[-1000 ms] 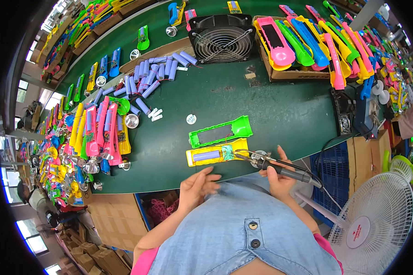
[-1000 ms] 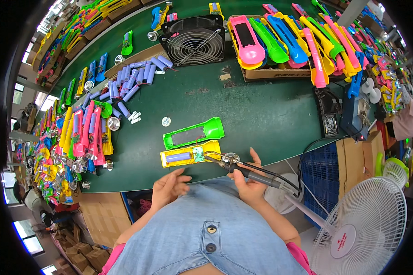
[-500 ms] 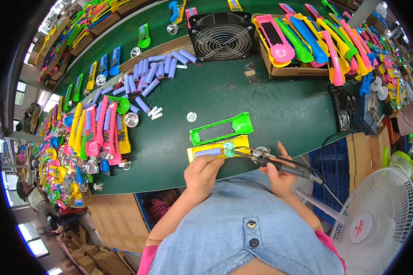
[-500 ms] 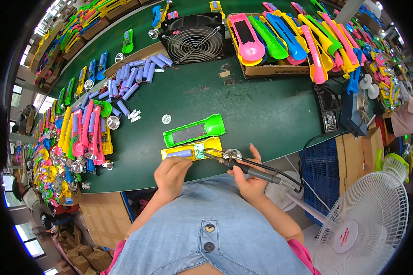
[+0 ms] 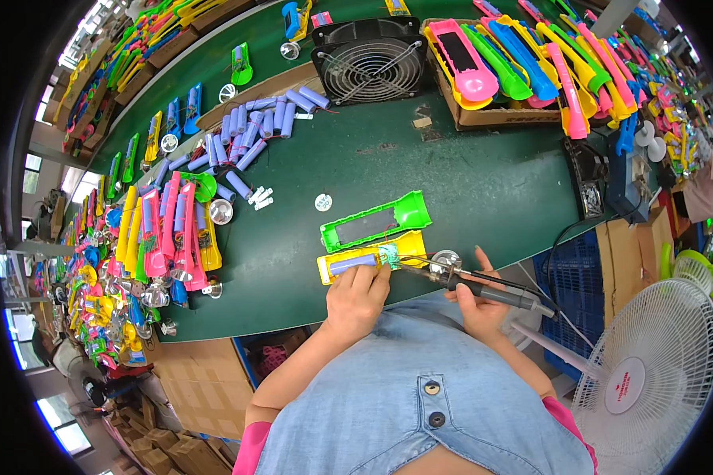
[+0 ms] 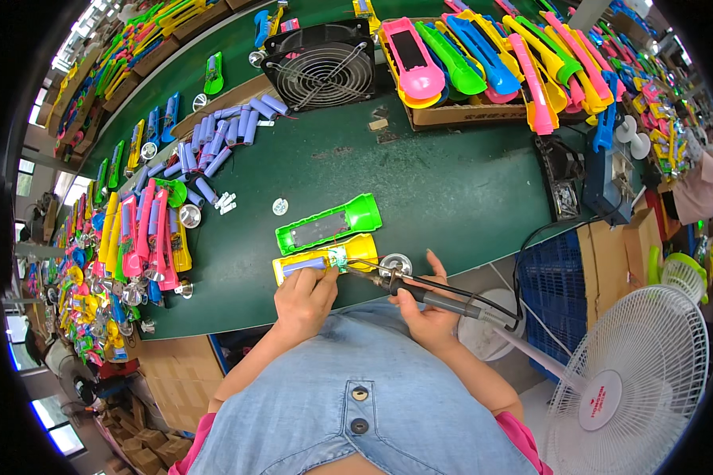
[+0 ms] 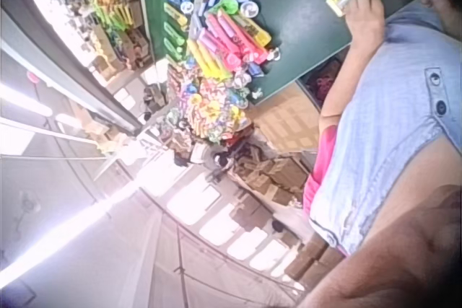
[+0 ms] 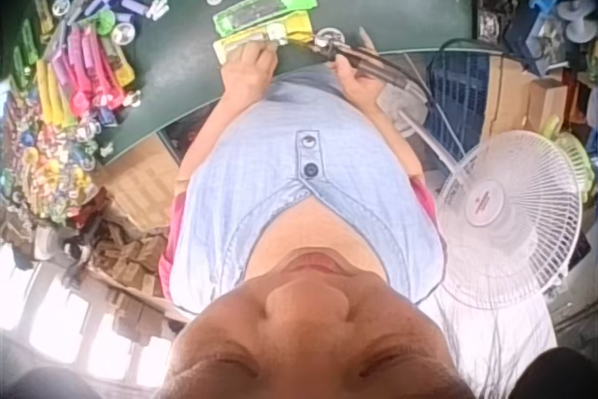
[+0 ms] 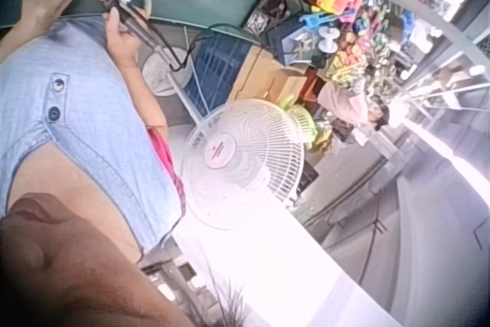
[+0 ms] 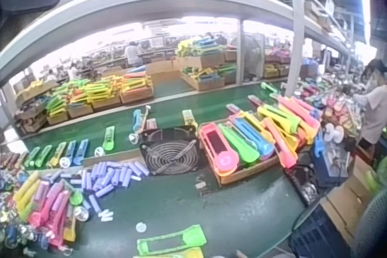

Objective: The person solders wires and circuit components inside flashlight casings using a soldering iron, fits the casing halves together by hand, and places the assembled flashlights onto the conveyor belt.

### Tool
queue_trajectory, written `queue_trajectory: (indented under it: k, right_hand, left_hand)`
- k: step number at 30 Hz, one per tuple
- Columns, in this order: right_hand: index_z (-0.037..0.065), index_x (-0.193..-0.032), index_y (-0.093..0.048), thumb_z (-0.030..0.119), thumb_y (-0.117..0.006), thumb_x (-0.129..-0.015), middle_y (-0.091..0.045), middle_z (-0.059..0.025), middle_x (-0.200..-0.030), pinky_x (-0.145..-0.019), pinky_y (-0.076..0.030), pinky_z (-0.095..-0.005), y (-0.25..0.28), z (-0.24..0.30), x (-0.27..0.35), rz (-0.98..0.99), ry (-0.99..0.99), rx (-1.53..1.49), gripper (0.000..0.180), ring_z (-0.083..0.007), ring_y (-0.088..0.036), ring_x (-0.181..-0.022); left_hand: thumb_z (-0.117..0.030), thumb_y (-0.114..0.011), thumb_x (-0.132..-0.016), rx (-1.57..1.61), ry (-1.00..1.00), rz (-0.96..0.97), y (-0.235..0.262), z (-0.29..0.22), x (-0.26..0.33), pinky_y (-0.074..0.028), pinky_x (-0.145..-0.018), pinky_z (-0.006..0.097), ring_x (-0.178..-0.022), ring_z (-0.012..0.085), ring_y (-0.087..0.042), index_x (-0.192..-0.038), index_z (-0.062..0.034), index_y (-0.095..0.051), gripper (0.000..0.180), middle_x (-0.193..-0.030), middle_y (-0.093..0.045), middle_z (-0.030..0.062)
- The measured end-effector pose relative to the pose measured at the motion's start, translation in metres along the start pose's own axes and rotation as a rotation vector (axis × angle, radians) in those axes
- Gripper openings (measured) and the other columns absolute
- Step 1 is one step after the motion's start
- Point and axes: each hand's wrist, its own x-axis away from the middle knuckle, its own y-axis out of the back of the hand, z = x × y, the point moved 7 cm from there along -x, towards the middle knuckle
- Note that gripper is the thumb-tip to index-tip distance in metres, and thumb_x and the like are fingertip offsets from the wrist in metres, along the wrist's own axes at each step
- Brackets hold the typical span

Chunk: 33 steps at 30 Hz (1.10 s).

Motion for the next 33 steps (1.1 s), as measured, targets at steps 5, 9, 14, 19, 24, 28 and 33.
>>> queue_trajectory:
  k: [5,9,14,19,24,28,33]
  right_hand:
    - [0.002,-0.094,-0.057,0.003,-0.062,-0.076,-0.064,-0.0054,-0.073,-0.106,-0.017,-0.0493,-0.003,0.004,-0.001,0.023,0.043,0.036,0.019,-0.0134,-0.064,-0.07]
    - [0.002,-0.094,-0.058,0.003,-0.063,-0.075,-0.064,-0.005,-0.072,-0.106,-0.017,-0.0492,-0.004,0.001,-0.001,0.01,0.049,0.014,0.019,-0.013,-0.064,-0.07]
    - [0.002,-0.093,-0.058,0.002,-0.062,-0.075,-0.063,-0.0045,-0.071,-0.106,-0.017,-0.0491,-0.004,-0.009,0.003,-0.02,-0.03,-0.044,0.019,-0.0128,-0.063,-0.07]
    - [0.002,-0.092,-0.059,0.002,-0.062,-0.075,-0.064,-0.0041,-0.07,-0.106,-0.017,-0.0493,-0.004,-0.001,-0.001,0.001,0.048,0.014,0.017,-0.0125,-0.063,-0.07]
    - [0.0,-0.092,-0.059,0.002,-0.062,-0.076,-0.063,-0.0046,-0.068,-0.106,-0.018,-0.0497,-0.004,-0.003,0.0,-0.003,-0.006,-0.007,0.017,-0.0136,-0.064,-0.068]
    - [-0.001,-0.092,-0.057,0.002,-0.061,-0.077,-0.063,-0.0058,-0.067,-0.106,-0.017,-0.0506,-0.001,0.007,-0.004,-0.009,0.046,0.021,0.016,-0.0146,-0.065,-0.065]
    - [-0.002,-0.094,-0.054,0.004,-0.058,-0.079,-0.062,-0.0069,-0.064,-0.107,-0.017,-0.0506,0.011,0.011,-0.015,-0.113,0.13,0.033,0.016,-0.0144,-0.064,-0.062]
  left_hand:
    - [-0.003,-0.067,-0.064,-0.013,-0.009,0.006,-0.001,0.0,0.001,-0.041,-0.048,0.029,-0.057,0.0168,-0.051,-0.089,-0.0046,-0.065,0.025,-0.07,-0.049,0.0028]
    - [-0.003,-0.067,-0.065,-0.017,-0.011,0.012,-0.001,0.001,0.002,-0.041,-0.048,0.029,-0.057,0.0166,-0.051,-0.089,-0.0046,-0.065,0.024,-0.07,-0.049,0.0029]
    - [-0.004,-0.066,-0.066,-0.014,-0.015,0.022,-0.001,0.001,0.001,-0.041,-0.048,0.029,-0.057,0.0165,-0.051,-0.089,-0.0046,-0.065,0.023,-0.071,-0.05,0.003]
    - [-0.003,-0.065,-0.067,0.017,0.003,0.03,0.001,0.002,0.001,-0.042,-0.049,0.029,-0.058,0.017,-0.052,-0.089,-0.0051,-0.065,0.022,-0.072,-0.051,0.0032]
    - [-0.003,-0.065,-0.066,0.053,0.034,0.028,0.0,0.004,0.0,-0.042,-0.049,0.03,-0.059,0.018,-0.052,-0.088,-0.0063,-0.065,0.023,-0.074,-0.052,0.0036]
    - [-0.003,-0.065,-0.066,0.043,0.033,0.031,0.001,0.002,-0.001,-0.042,-0.049,0.03,-0.059,0.0178,-0.053,-0.089,-0.0065,-0.065,0.023,-0.074,-0.052,0.0035]
    - [-0.007,-0.06,-0.066,-0.057,0.021,0.118,-0.001,-0.002,-0.002,-0.042,-0.059,0.031,-0.073,0.0206,-0.052,-0.092,-0.0033,-0.063,0.026,-0.083,-0.053,0.0055]
